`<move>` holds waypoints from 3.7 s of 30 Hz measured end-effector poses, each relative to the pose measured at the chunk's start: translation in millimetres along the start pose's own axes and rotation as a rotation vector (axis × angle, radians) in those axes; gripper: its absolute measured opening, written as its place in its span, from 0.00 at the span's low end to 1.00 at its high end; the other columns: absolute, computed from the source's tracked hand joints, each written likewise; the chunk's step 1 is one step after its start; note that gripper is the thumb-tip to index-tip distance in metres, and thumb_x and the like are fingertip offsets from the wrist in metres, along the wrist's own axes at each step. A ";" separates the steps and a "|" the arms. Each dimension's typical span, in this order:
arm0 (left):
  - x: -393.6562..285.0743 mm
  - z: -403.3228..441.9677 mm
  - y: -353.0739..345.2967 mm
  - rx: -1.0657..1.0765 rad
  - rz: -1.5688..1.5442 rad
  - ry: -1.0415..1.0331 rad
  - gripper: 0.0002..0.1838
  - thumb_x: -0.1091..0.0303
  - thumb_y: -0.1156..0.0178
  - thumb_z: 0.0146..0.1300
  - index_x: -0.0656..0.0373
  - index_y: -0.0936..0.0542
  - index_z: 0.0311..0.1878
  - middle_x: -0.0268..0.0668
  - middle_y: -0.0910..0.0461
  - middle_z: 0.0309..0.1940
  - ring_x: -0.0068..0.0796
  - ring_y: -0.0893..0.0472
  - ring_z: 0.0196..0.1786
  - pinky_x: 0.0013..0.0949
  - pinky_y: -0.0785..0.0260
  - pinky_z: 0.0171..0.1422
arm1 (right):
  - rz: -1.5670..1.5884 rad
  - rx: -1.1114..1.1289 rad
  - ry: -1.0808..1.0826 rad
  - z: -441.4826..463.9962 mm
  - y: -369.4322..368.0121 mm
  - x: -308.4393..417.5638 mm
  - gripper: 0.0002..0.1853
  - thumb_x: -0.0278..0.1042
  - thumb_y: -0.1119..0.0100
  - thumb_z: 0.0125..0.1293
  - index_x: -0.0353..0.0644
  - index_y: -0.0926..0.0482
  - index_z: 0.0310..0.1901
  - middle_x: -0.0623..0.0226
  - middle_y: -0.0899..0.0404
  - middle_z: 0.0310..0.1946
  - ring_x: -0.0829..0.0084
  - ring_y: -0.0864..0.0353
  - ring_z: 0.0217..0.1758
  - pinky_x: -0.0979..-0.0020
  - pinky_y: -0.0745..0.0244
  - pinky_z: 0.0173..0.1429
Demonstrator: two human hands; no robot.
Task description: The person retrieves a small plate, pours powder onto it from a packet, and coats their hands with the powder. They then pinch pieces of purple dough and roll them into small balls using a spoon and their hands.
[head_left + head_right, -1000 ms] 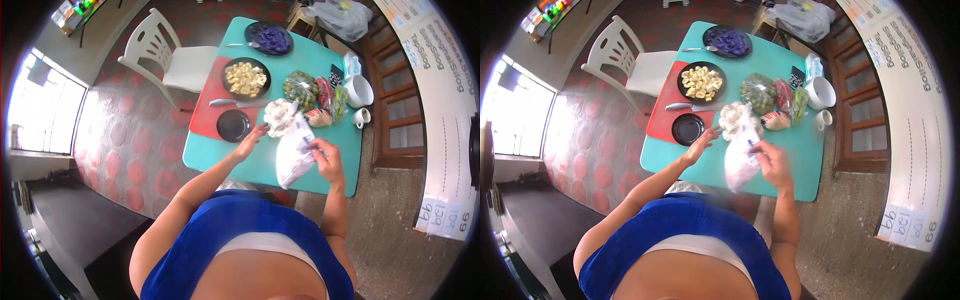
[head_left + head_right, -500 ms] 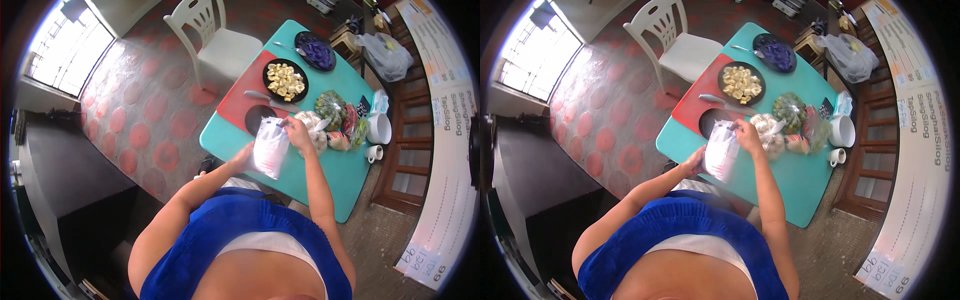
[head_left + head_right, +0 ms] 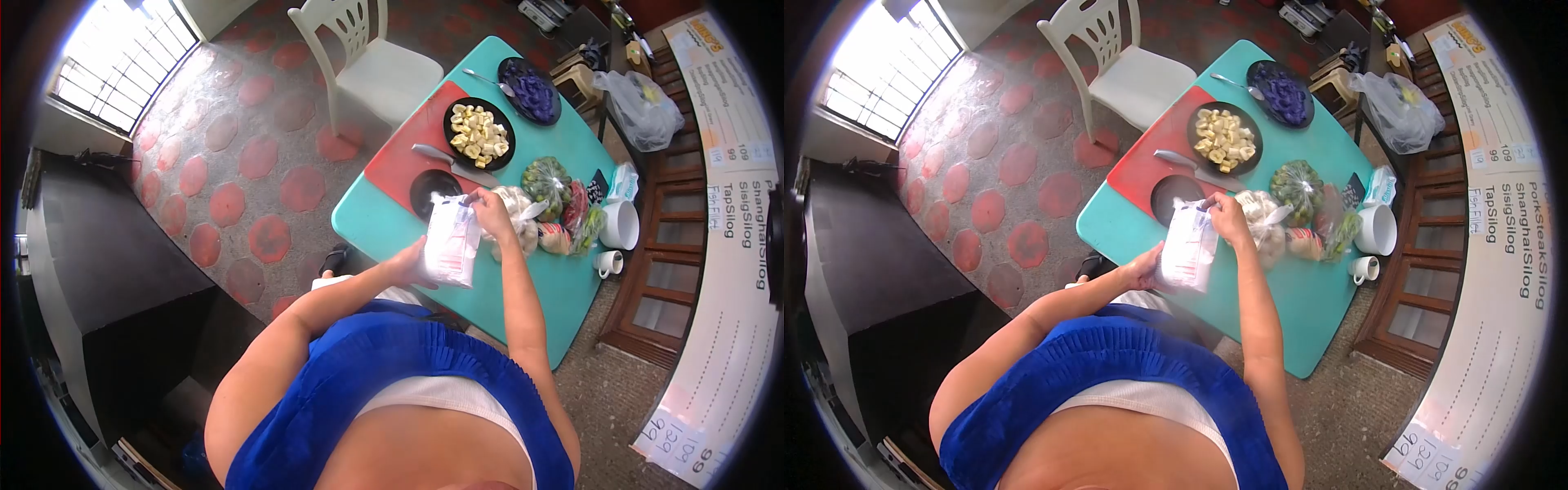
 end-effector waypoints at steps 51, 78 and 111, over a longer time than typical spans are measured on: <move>9.6 14.0 6.9 -0.187 0.173 -0.007 0.32 0.37 0.69 0.72 0.38 0.50 0.75 0.36 0.36 0.70 0.49 0.34 0.68 0.68 0.43 0.65 | -0.045 -0.122 0.061 -33.8 6.0 6.2 0.10 0.22 0.51 0.55 0.36 0.19 0.35 0.51 0.19 0.26 0.60 0.18 0.28 0.63 0.27 0.36; -25.0 18.6 6.1 -0.117 0.415 -0.306 0.34 0.54 0.59 0.74 0.41 0.62 0.76 0.38 0.47 0.73 0.38 0.40 0.72 0.51 0.39 0.69 | -0.054 -0.096 0.039 -83.7 24.3 17.1 0.08 0.22 0.50 0.58 0.37 0.22 0.38 0.56 0.20 0.25 0.68 0.25 0.21 0.67 0.31 0.30; -34.5 40.5 -55.5 -0.119 1.060 -0.147 0.28 0.66 0.48 0.65 0.53 0.36 0.69 0.41 0.21 0.51 0.30 0.21 0.46 0.33 0.27 0.48 | -0.109 -0.967 -0.232 -212.6 219.3 -190.7 0.08 0.17 0.50 0.55 0.34 0.23 0.35 0.55 0.19 0.35 0.58 0.21 0.43 0.62 0.29 0.52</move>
Point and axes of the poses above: each hand's wrist, its own z-axis towards the middle knuckle, its own y-axis out of the back of the hand, x = y × z, the point moved 9 cm from there along z, towards the middle knuckle
